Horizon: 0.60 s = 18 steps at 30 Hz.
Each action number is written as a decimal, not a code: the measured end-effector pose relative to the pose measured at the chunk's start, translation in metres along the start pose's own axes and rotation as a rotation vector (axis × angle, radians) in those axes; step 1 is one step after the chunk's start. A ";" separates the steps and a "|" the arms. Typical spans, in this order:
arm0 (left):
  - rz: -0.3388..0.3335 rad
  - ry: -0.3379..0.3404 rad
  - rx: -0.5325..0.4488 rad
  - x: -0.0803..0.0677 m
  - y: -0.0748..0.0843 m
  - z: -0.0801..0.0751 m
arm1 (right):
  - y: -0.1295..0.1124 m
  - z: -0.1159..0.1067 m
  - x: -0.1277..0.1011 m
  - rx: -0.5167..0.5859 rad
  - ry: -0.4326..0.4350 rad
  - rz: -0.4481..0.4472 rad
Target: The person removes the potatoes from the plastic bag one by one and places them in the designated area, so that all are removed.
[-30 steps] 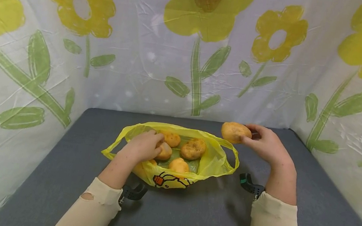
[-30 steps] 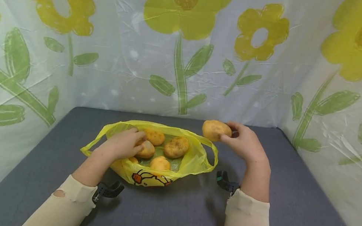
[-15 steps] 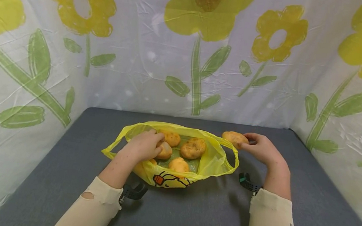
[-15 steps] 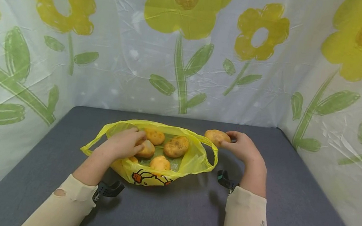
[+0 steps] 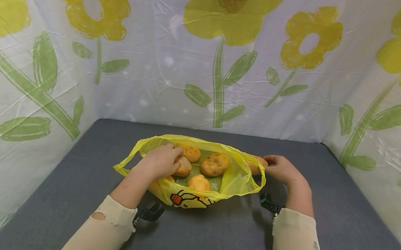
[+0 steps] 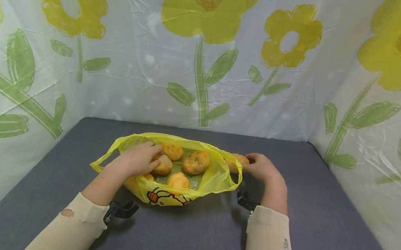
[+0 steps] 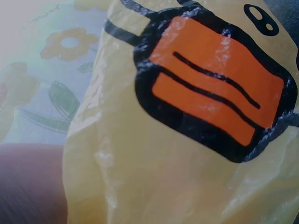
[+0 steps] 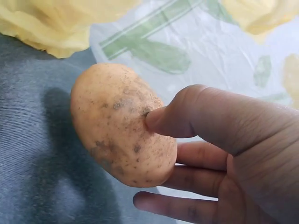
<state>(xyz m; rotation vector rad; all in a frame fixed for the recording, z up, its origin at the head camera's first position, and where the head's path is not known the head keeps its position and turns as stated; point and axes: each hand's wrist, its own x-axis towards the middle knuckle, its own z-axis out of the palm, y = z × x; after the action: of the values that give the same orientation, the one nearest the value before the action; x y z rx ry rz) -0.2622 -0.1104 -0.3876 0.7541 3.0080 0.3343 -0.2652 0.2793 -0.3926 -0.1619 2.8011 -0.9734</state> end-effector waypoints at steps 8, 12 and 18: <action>0.002 0.000 0.006 0.000 0.000 0.001 | 0.001 0.010 0.006 0.007 -0.032 0.037; 0.001 0.000 0.011 0.001 0.000 0.001 | 0.002 0.011 0.007 0.016 -0.044 0.038; -0.004 -0.005 0.016 0.002 0.000 0.001 | 0.002 0.011 0.007 0.021 -0.048 0.034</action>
<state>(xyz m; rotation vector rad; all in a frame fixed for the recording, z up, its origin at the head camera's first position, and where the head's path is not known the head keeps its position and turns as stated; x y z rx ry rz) -0.2639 -0.1090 -0.3889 0.7491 3.0110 0.3085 -0.2700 0.2735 -0.4031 -0.1335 2.7398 -0.9775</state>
